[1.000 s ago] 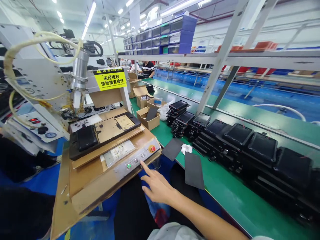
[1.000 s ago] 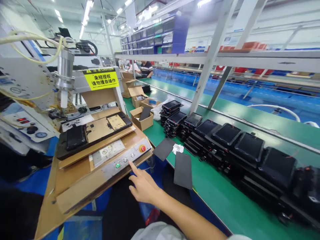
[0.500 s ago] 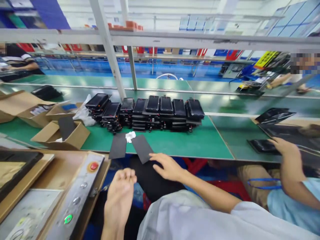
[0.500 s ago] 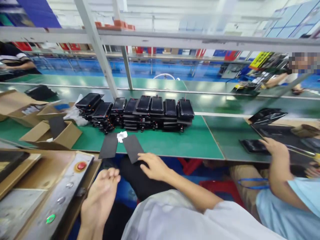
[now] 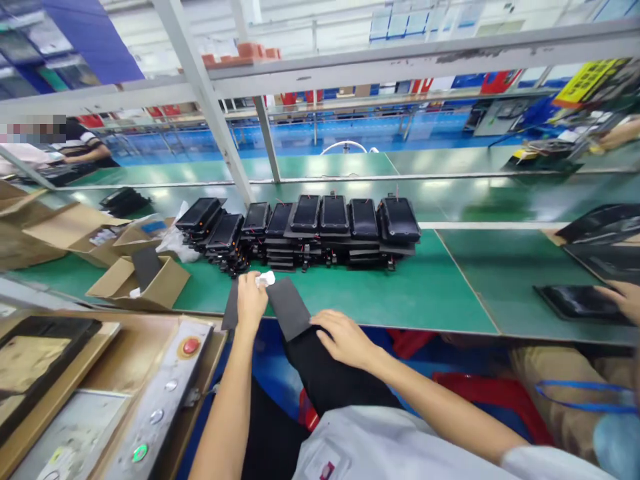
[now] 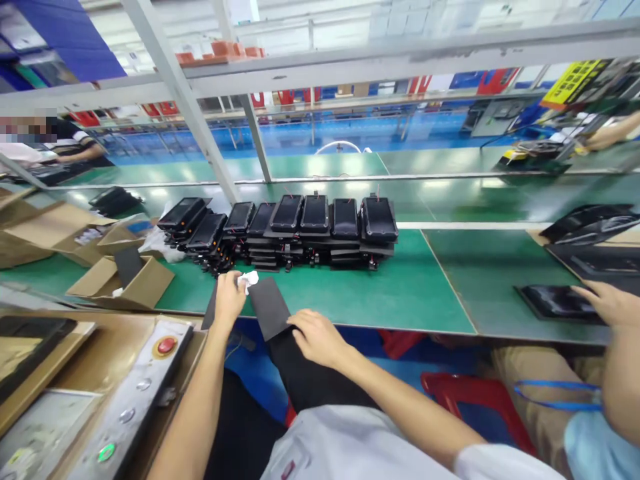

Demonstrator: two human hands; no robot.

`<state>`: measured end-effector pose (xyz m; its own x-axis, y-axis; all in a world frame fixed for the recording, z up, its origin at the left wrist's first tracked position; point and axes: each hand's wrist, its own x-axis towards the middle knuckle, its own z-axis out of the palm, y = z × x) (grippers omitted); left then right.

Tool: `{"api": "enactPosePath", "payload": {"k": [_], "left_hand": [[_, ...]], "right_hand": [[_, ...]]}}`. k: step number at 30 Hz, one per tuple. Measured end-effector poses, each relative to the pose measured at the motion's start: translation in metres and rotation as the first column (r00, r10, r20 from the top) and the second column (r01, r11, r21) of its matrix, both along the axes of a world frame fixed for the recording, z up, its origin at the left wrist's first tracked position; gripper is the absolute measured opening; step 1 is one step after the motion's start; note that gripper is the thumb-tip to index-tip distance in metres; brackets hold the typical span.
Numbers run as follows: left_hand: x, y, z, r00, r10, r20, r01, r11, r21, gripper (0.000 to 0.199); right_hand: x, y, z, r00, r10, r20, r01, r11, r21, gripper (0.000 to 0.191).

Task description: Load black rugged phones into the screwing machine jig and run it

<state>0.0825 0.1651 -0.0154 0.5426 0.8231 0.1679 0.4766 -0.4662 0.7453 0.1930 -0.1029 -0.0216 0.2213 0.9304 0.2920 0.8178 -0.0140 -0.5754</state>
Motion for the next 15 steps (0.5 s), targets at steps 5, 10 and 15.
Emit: {"api": "enactPosePath", "payload": {"k": [5, 10, 15], "left_hand": [[0.061, 0.04, 0.008, 0.994, -0.029, -0.108, 0.022, 0.998, -0.063, 0.027], [0.055, 0.054, 0.015, 1.0, -0.003, -0.01, 0.002, 0.996, -0.094, 0.034], [0.02, 0.04, 0.04, 0.964, 0.09, 0.25, -0.016, 0.958, -0.286, 0.037]], "right_hand": [[0.02, 0.065, -0.007, 0.962, 0.186, 0.2, -0.176, 0.982, -0.064, 0.033], [0.032, 0.072, -0.022, 0.974, 0.168, 0.154, -0.16, 0.985, -0.063, 0.037], [0.033, 0.065, -0.03, 0.991, 0.127, -0.043, -0.128, 0.992, -0.011, 0.036]]}}
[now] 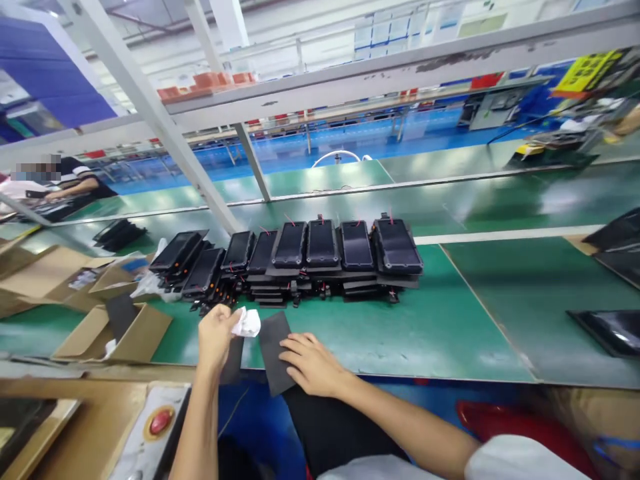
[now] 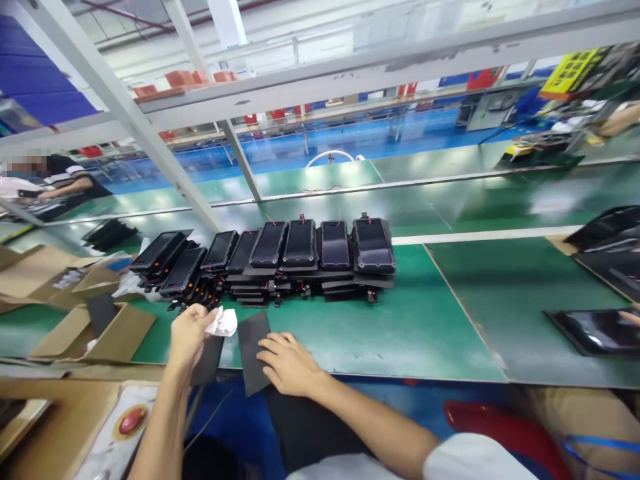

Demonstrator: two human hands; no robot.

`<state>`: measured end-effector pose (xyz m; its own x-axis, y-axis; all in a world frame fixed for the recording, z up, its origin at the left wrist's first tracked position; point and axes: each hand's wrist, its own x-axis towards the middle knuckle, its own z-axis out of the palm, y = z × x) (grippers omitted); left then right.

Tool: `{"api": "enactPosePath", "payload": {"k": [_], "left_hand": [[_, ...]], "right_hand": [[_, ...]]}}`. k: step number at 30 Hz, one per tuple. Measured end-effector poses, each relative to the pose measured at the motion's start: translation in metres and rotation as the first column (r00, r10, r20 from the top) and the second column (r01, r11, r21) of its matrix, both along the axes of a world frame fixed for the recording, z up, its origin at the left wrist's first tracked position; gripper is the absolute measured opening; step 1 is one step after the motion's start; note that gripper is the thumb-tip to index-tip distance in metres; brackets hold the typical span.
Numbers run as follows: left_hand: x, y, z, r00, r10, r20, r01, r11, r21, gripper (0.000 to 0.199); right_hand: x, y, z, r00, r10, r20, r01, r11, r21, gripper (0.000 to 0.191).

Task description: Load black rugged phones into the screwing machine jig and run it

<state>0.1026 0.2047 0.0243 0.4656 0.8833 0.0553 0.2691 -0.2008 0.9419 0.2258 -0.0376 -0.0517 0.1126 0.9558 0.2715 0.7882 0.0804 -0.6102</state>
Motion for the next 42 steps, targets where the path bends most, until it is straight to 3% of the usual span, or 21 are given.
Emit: {"api": "enactPosePath", "payload": {"k": [2, 4, 6, 9, 11, 14, 17, 19, 22, 23, 25, 27, 30, 34, 36, 38, 40, 42], "left_hand": [[-0.007, -0.02, 0.007, 0.995, 0.023, 0.093, -0.016, 0.997, -0.075, 0.037], [-0.008, -0.047, 0.008, 0.982, 0.013, 0.19, 0.017, 0.987, -0.159, 0.035], [-0.003, -0.075, 0.004, 0.953, -0.058, 0.297, 0.135, 0.96, -0.247, 0.028], [0.008, -0.114, -0.003, 0.96, -0.216, 0.181, 0.239, 0.964, -0.117, 0.01], [0.013, -0.133, -0.005, 0.96, -0.269, 0.084, 0.268, 0.963, 0.017, 0.035], [0.015, -0.155, -0.002, 0.951, -0.31, -0.011, 0.308, 0.94, 0.144, 0.073], [0.009, -0.163, 0.006, 0.971, -0.229, -0.066, 0.238, 0.954, 0.182, 0.078], [-0.002, -0.159, 0.012, 0.989, -0.149, -0.02, 0.15, 0.975, 0.162, 0.077], [-0.026, -0.148, 0.029, 0.951, -0.05, 0.307, 0.079, 0.993, -0.083, 0.051], [-0.035, -0.145, 0.038, 0.888, 0.001, 0.46, 0.114, 0.969, -0.221, 0.038], [-0.052, -0.144, 0.059, 0.708, 0.134, 0.694, 0.263, 0.861, -0.435, 0.027], [-0.064, -0.148, 0.08, 0.573, 0.221, 0.789, 0.405, 0.761, -0.507, 0.03], [-0.072, -0.156, 0.101, 0.501, 0.245, 0.83, 0.502, 0.699, -0.51, 0.034], [-0.073, -0.163, 0.113, 0.487, 0.233, 0.842, 0.537, 0.68, -0.499, 0.04], [-0.073, -0.168, 0.115, 0.5, 0.201, 0.842, 0.543, 0.685, -0.486, 0.039], [-0.074, -0.173, 0.113, 0.562, 0.115, 0.819, 0.517, 0.724, -0.456, 0.032], [-0.076, -0.176, 0.1, 0.696, -0.011, 0.718, 0.42, 0.817, -0.395, 0.022], [-0.08, -0.173, 0.073, 0.879, -0.098, 0.466, 0.255, 0.924, -0.286, 0.016]], "right_hand": [[-0.003, 0.003, 0.004, 0.983, -0.043, -0.177, 0.05, 0.998, 0.037, 0.038], [-0.008, 0.012, 0.013, 0.881, -0.086, -0.465, 0.13, 0.989, 0.064, 0.044], [-0.016, 0.026, 0.026, 0.628, -0.044, -0.777, 0.145, 0.988, 0.061, 0.049], [-0.024, 0.051, 0.043, 0.19, 0.018, -0.982, 0.147, 0.988, 0.047, 0.056], [-0.022, 0.067, 0.052, 0.03, -0.008, -1.0, 0.235, 0.972, 0.0, 0.059], [-0.015, 0.079, 0.062, -0.064, -0.039, -0.997, 0.301, 0.952, -0.056, 0.063], [-0.014, 0.073, 0.069, 0.022, -0.071, -0.997, 0.281, 0.958, -0.062, 0.06], [-0.018, 0.061, 0.068, 0.096, -0.074, -0.993, 0.231, 0.972, -0.05, 0.056], [-0.022, 0.04, 0.059, 0.052, -0.046, -0.998, 0.166, 0.985, -0.037, 0.054], [-0.021, 0.033, 0.054, 0.013, -0.048, -0.999, 0.167, 0.985, -0.046, 0.055], [-0.016, 0.02, 0.043, -0.053, -0.083, -0.995, 0.196, 0.976, -0.092, 0.054], [-0.008, 0.008, 0.033, -0.1, -0.128, -0.987, 0.219, 0.965, -0.148, 0.05], [-0.002, -0.01, 0.025, -0.131, -0.178, -0.975, 0.23, 0.951, -0.205, 0.046], [-0.009, -0.013, 0.031, -0.081, -0.189, -0.979, 0.212, 0.956, -0.203, 0.046], [-0.016, 0.005, 0.039, -0.019, -0.151, -0.988, 0.183, 0.971, -0.152, 0.05], [-0.021, 0.032, 0.05, 0.105, -0.11, -0.988, 0.146, 0.985, -0.095, 0.058], [-0.022, 0.057, 0.06, 0.327, -0.105, -0.939, 0.106, 0.992, -0.074, 0.07], [-0.02, 0.067, 0.069, 0.574, -0.086, -0.815, 0.073, 0.996, -0.053, 0.086]]}}
